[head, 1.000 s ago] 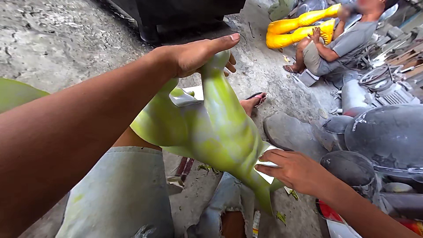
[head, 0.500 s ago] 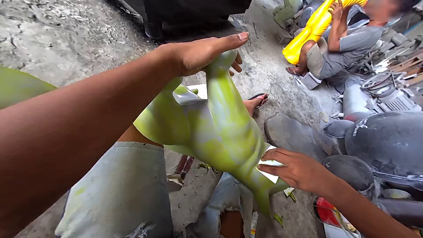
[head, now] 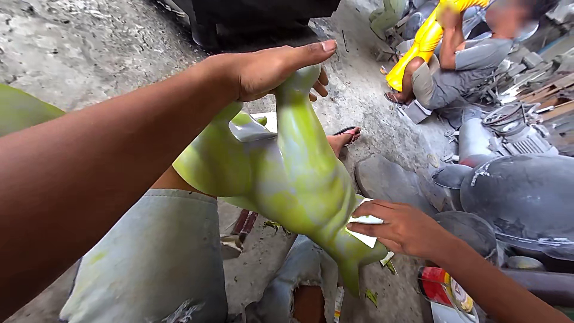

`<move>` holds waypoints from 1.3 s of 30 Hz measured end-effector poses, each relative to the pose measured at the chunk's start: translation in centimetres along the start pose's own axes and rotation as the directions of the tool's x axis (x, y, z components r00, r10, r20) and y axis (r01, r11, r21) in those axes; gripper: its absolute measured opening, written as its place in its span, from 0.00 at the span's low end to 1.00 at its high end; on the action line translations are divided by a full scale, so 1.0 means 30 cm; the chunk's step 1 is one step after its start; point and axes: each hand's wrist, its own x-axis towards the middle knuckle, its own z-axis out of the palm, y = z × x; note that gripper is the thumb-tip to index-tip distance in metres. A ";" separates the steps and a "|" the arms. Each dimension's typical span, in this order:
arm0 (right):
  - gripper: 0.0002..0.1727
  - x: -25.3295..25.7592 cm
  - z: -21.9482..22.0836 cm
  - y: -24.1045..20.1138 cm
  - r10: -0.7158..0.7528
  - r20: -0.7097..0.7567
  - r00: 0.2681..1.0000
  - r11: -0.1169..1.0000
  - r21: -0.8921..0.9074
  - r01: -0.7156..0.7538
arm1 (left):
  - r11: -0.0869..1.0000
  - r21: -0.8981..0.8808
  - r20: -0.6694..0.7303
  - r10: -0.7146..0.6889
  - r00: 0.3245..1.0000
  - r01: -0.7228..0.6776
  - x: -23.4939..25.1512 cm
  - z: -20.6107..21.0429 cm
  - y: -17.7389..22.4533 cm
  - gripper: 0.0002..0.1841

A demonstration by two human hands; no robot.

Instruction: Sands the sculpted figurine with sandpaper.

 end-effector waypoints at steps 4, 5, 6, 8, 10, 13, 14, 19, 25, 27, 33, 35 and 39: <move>0.23 0.011 0.028 -0.015 0.029 0.007 1.000 0.999 0.036 -0.030 | 1.000 0.009 -0.006 0.002 1.000 -0.002 -0.009 -0.003 0.001 0.42; 0.22 0.021 0.016 -0.028 0.044 0.041 0.998 0.999 0.013 -0.045 | 1.000 0.006 -0.002 0.010 1.000 -0.010 -0.012 -0.003 -0.001 0.42; 0.22 0.031 -0.001 -0.045 0.066 0.089 0.994 0.998 -0.015 -0.065 | 1.000 0.001 0.005 0.017 1.000 -0.017 -0.013 -0.002 -0.001 0.42; 0.20 0.050 -0.031 -0.082 0.116 0.168 0.979 0.993 -0.055 -0.108 | 1.000 -0.010 0.011 0.028 1.000 -0.027 -0.012 0.000 -0.001 0.41; 0.20 0.053 -0.043 -0.114 0.155 0.207 0.966 0.987 -0.082 -0.141 | 0.999 -0.016 0.020 0.036 0.999 -0.035 -0.011 0.004 -0.001 0.41; 0.22 0.019 -0.023 -0.141 0.180 0.170 0.969 0.981 -0.097 -0.166 | 0.999 -0.013 0.015 0.035 0.999 -0.035 -0.005 0.008 -0.002 0.42; 0.23 -0.001 -0.009 -0.146 0.184 0.138 0.973 0.980 -0.099 -0.171 | 1.000 -0.005 0.006 0.022 1.000 -0.022 -0.003 0.010 -0.001 0.42; 0.24 -0.087 0.073 -0.161 0.200 -0.029 0.979 0.968 -0.151 -0.202 | 1.000 -0.002 -0.006 -0.026 1.000 0.026 0.017 -0.003 -0.013 0.42; 0.23 -0.135 0.100 -0.175 0.211 -0.096 0.973 0.960 -0.169 -0.225 | 0.998 0.015 -0.004 -0.056 0.998 0.056 0.037 0.000 -0.016 0.42; 0.22 -0.155 0.081 -0.178 0.241 -0.169 0.956 0.962 -0.089 -0.259 | 0.998 0.021 0.001 -0.058 0.998 0.058 0.043 -0.006 -0.024 0.43; 0.18 -0.200 -0.076 -0.232 0.570 -0.519 0.637 0.812 0.243 -0.530 | 0.997 -0.008 0.031 -0.076 0.997 0.076 0.064 -0.026 -0.052 0.43; 0.17 -0.226 -0.090 -0.250 0.656 -0.564 0.502 0.739 0.344 -0.579 | 0.997 -0.035 0.060 -0.066 0.996 0.068 0.082 -0.039 -0.075 0.44; 0.18 -0.279 -0.008 -0.291 0.791 -0.544 0.281 0.592 0.563 -0.577 | 0.995 -0.074 0.114 -0.052 0.992 0.061 0.130 -0.079 -0.142 0.44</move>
